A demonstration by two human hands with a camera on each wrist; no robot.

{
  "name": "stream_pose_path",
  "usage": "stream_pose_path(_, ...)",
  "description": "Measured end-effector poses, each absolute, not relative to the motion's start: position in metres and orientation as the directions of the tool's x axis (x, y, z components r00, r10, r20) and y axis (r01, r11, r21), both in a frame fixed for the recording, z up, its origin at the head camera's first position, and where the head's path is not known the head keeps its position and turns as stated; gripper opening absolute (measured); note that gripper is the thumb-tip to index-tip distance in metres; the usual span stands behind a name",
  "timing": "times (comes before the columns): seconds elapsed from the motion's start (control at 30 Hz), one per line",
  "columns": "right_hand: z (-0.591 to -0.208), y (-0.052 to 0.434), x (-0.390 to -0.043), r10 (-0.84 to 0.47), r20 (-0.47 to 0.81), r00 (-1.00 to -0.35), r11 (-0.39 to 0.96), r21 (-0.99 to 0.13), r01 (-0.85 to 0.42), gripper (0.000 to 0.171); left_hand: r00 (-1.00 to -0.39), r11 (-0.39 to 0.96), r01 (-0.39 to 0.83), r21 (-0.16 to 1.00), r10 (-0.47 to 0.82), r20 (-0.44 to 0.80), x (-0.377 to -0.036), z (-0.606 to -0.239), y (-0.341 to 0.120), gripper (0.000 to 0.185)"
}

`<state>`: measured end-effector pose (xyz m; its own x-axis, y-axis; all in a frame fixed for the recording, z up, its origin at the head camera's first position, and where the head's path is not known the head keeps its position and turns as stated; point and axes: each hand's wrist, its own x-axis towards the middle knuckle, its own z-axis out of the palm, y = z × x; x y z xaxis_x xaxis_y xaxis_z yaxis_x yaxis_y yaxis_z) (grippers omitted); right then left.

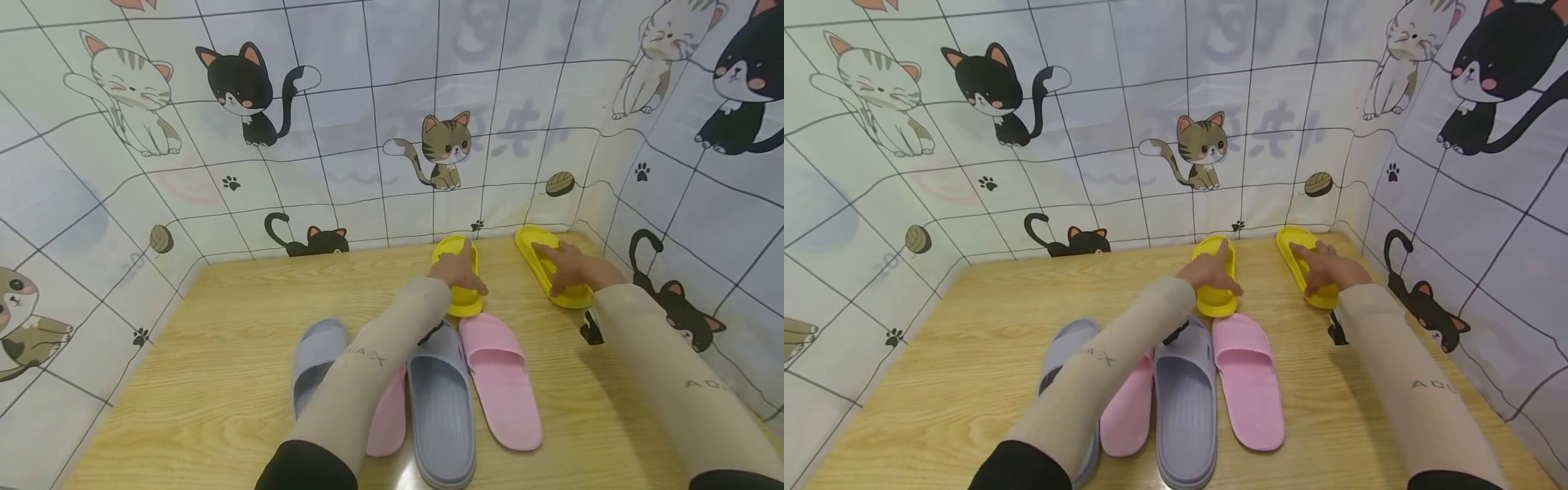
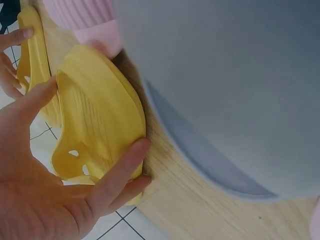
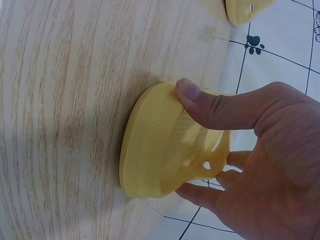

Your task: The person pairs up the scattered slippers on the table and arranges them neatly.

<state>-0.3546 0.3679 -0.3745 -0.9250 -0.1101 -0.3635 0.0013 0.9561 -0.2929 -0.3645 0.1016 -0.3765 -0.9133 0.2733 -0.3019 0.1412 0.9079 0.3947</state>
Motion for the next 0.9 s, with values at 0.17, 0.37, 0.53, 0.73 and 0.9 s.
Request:
stream_pose_path(0.17,-0.374,0.365,-0.354,-0.1,-0.365,-0.926,0.955,-0.297,0.014,0.112,-0.903,0.922,0.112,0.371,0.251,-0.35,-0.366,-0.378,0.105,0.125)
stream_pose_path(0.37,-0.376,0.365,-0.356,-0.084,-0.364,-0.928,0.958,-0.284,0.025,0.114,-0.893,0.926,0.126,0.355,0.262,-0.367,-0.365,-0.373,0.106,0.122)
stream_pose_path(0.53,-0.378,0.367,-0.358,-0.074,-0.366,-0.928,0.96,-0.279,0.034,0.114,-0.889,0.925,0.133,0.357,0.271,-0.37,-0.361,-0.37,0.109,0.119)
stream_pose_path(0.73,-0.379,0.366,-0.358,-0.066,-0.371,-0.926,0.961,-0.274,0.041,0.114,-0.885,0.913,0.143,0.381,0.291,-0.364,-0.358,-0.37,0.114,0.111)
stream_pose_path(0.9,-0.375,0.364,-0.355,-0.066,-0.369,-0.927,0.962,-0.271,0.039,0.113,-0.88,0.896,0.178,0.408,0.33,-0.342,-0.359,-0.372,0.117,0.102)
